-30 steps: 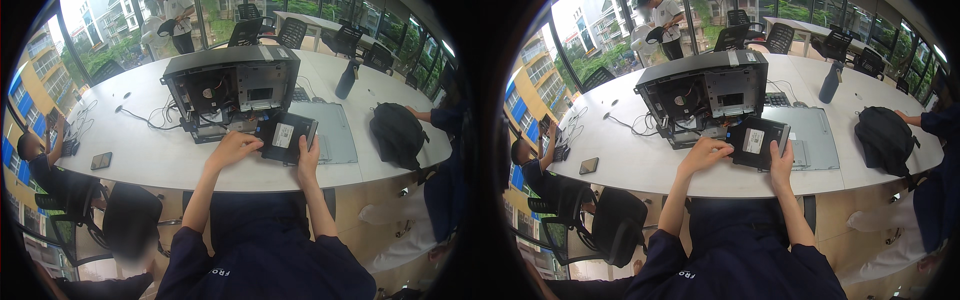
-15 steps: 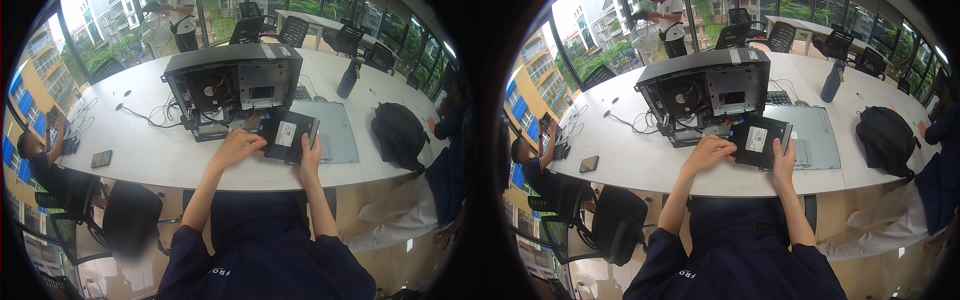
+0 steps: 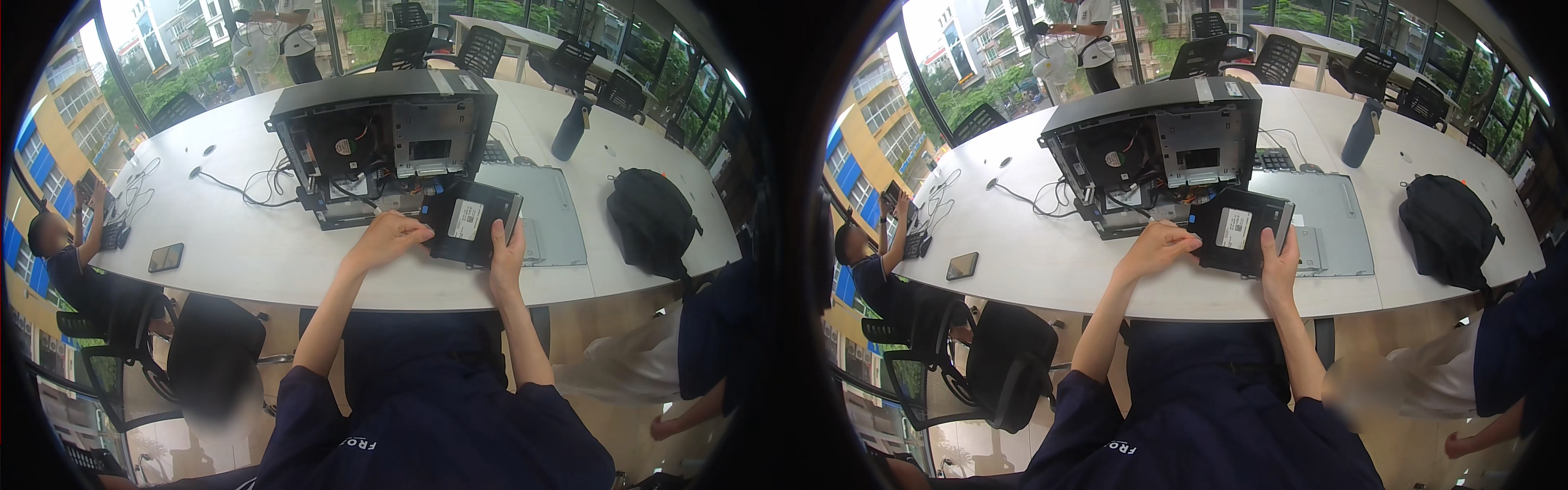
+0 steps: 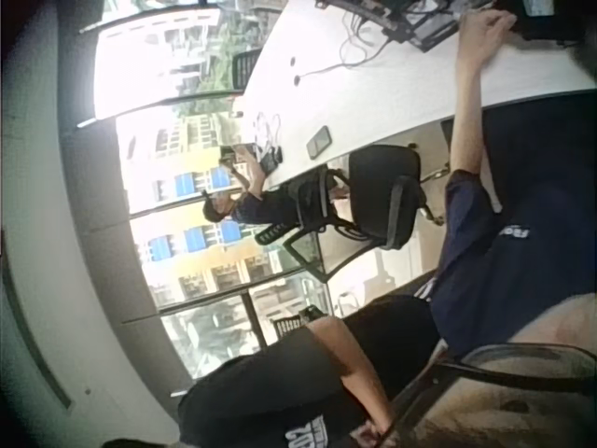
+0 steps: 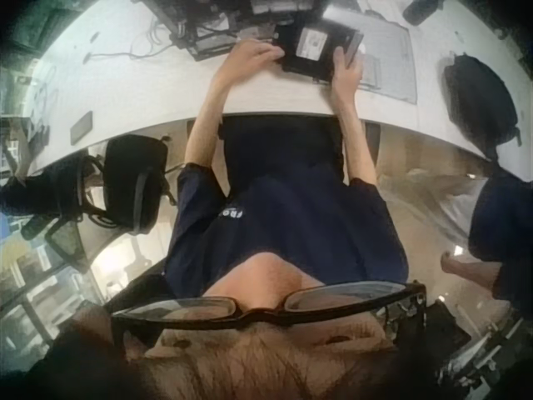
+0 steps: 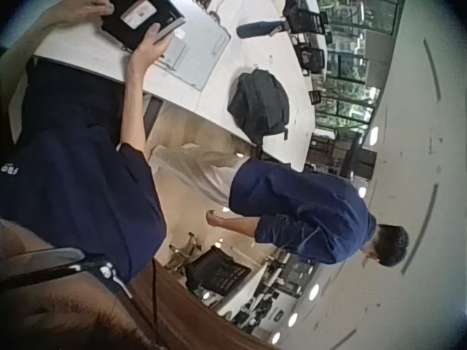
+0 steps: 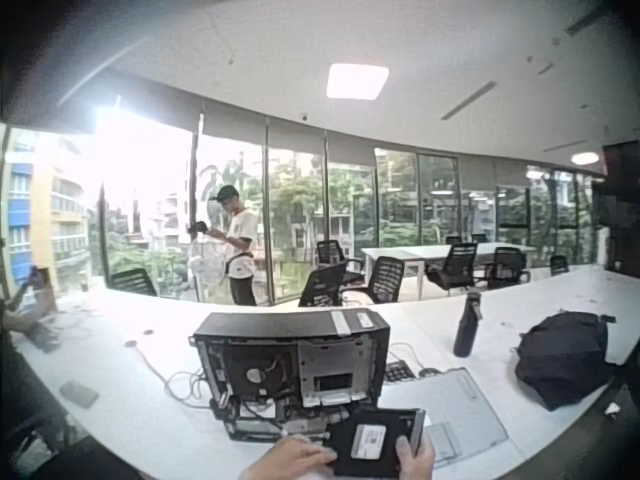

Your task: The person is disassembling a desktop computer case to inspect internal components such as the SSD and hard drive.

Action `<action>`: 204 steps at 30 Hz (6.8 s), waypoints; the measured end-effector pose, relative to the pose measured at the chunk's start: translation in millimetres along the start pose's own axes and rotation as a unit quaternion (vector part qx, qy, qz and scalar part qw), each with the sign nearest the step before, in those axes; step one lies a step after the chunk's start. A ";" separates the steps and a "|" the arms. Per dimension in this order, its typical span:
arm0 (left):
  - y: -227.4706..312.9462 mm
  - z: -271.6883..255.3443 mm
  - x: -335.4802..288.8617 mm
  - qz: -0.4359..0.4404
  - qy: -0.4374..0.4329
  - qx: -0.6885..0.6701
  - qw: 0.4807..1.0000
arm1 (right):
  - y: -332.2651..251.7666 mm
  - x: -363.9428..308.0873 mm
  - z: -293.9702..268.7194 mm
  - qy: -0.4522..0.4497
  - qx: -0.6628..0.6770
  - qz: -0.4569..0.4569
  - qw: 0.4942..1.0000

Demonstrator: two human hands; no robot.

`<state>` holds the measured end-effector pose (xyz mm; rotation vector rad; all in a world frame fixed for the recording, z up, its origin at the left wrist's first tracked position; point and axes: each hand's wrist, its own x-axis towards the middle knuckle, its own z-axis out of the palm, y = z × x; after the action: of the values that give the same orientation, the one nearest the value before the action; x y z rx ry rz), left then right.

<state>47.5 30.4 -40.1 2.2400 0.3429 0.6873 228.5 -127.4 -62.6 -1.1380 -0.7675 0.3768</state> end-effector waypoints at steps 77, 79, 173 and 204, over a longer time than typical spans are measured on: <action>-4.9 13.3 44.0 0.052 0.353 -0.019 0.934 | -24.9 104.8 43.8 -0.072 -0.033 -0.242 0.967; -6.7 13.1 44.9 0.038 0.359 -0.060 0.931 | -25.1 100.0 51.4 -0.077 0.047 -0.190 0.978; -13.0 1.3 52.7 0.090 0.454 0.067 0.884 | -2.5 111.9 74.9 -0.046 -0.135 -0.189 0.972; 10.7 -10.8 62.8 0.020 0.500 0.098 0.861 | 0.4 116.8 58.9 -0.091 -0.151 -0.190 0.966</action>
<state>93.2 57.0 -2.8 1.8762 0.8888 1.8885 267.3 -14.3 -9.5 -1.2160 -1.2114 0.0391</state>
